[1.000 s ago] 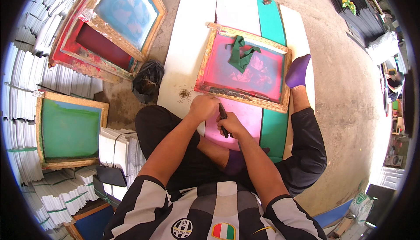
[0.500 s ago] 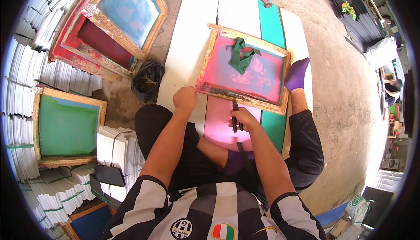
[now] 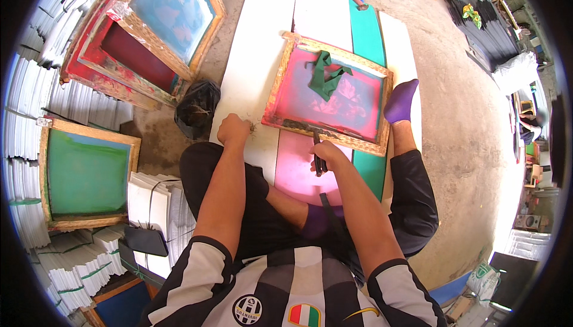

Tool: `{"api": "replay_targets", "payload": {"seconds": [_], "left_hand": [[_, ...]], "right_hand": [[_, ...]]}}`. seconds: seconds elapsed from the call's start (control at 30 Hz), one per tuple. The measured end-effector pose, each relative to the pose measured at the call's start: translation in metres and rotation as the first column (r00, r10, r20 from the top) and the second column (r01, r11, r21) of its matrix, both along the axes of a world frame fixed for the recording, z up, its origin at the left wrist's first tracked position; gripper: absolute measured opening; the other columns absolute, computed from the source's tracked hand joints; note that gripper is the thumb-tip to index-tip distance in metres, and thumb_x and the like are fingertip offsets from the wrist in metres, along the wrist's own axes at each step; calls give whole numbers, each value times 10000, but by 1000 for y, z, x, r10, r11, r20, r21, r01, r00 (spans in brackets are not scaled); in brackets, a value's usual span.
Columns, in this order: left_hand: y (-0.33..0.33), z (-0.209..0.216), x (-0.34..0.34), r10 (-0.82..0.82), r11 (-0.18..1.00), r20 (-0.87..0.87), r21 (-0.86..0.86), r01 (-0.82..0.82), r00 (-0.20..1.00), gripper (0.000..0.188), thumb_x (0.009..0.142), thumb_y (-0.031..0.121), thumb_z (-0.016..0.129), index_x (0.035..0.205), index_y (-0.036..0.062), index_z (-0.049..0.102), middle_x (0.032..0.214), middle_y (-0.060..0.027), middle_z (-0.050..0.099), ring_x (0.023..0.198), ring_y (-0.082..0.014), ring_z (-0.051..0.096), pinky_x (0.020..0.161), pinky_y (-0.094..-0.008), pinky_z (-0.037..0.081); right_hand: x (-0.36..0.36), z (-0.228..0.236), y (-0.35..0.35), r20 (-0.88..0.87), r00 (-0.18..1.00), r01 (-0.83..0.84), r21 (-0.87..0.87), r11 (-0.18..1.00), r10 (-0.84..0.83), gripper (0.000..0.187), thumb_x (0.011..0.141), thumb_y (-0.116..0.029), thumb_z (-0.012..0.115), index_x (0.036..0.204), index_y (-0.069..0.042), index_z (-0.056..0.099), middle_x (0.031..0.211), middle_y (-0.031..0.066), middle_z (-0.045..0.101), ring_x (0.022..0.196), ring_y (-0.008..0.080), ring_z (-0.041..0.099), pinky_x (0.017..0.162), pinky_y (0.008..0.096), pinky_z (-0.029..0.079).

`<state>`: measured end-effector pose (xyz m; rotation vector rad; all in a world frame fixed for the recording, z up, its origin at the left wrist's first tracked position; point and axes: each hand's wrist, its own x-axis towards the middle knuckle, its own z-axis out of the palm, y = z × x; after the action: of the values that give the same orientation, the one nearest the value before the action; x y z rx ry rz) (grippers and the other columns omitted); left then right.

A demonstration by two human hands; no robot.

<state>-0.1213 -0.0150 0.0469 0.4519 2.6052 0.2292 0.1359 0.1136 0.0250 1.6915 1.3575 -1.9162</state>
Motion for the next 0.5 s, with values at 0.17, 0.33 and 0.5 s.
{"api": "replay_targets", "payload": {"seconds": [0.17, 0.33, 0.5], "left_hand": [[6, 0, 3, -47, 998, 50, 50, 44, 998, 368, 870, 358, 678, 1080, 63, 738, 1107, -187, 731, 1046, -365, 708, 857, -462, 567], [12, -4, 16, -133, 985, 34, 113, 128, 991, 371, 871, 350, 645, 1124, 97, 743, 1130, -167, 731, 1063, -359, 700, 904, -460, 550], [15, -9, 26, -180, 978, 31, 116, 175, 983, 376, 871, 316, 635, 1176, 121, 737, 1162, -162, 724, 1091, -346, 691, 934, -455, 543]], "right_hand": [[-7, 10, -7, 39, 999, 20, 44, 999, -22, 288, 883, -120, 568, 1070, 96, 528, 724, 202, 595, 541, 299, 621, 411, 475, 478], [-8, -10, -17, 107, 993, 28, 162, 986, -46, 180, 870, -86, 494, 945, 68, 551, 679, 157, 596, 488, 254, 591, 362, 423, 418], [-10, -8, -29, 109, 992, 30, 240, 970, -57, 136, 870, -87, 499, 832, 32, 550, 649, 119, 580, 475, 217, 587, 366, 380, 427]]}}
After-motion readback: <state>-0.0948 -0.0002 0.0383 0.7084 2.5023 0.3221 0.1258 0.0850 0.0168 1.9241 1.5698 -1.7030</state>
